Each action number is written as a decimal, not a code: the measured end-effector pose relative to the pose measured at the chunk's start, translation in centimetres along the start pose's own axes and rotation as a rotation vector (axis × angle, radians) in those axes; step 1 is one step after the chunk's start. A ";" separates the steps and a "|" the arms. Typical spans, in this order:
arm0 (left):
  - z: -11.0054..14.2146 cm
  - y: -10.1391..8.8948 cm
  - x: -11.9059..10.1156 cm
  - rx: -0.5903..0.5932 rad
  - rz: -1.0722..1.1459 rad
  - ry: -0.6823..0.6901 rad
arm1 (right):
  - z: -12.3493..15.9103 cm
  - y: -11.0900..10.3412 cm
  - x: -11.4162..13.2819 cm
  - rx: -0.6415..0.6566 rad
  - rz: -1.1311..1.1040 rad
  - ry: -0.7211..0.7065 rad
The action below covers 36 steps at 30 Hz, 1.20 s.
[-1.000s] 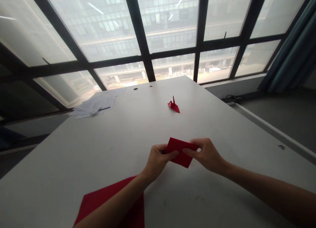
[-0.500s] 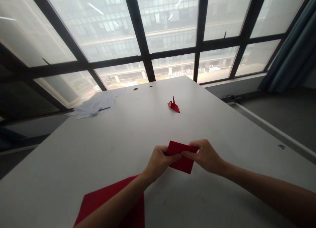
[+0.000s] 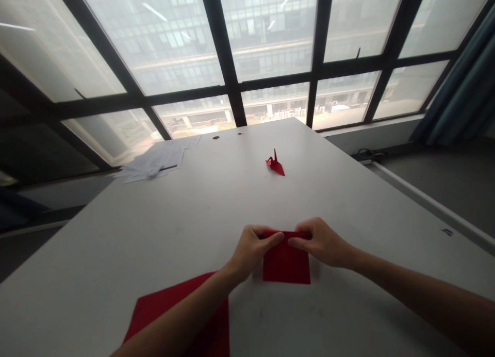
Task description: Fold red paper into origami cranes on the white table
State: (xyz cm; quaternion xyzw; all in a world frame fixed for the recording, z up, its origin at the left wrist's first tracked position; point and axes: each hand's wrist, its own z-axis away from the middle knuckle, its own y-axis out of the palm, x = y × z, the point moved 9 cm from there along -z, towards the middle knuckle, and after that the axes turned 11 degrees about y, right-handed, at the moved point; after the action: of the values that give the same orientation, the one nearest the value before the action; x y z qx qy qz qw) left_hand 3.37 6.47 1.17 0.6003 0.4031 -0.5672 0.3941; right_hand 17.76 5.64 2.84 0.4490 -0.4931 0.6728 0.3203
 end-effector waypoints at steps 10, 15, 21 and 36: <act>-0.2 -0.4 0.5 -0.068 0.074 0.039 | -1.0 -0.6 -0.8 -0.019 -0.163 0.018; 0.0 0.2 1.1 -0.009 0.165 -0.064 | -1.2 -1.1 -1.4 -0.063 -0.212 0.064; 0.0 0.7 1.7 0.037 0.226 -0.111 | -1.0 -0.5 -2.5 0.035 -0.513 0.210; 0.0 0.9 1.3 0.072 0.086 -0.052 | -0.3 0.8 -2.5 0.061 -0.575 0.248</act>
State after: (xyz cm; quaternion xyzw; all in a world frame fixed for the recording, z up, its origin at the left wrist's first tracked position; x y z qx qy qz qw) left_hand 4.25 6.14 -0.09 0.6158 0.3459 -0.5795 0.4066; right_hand 17.98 5.72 0.20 0.4939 -0.2829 0.6187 0.5415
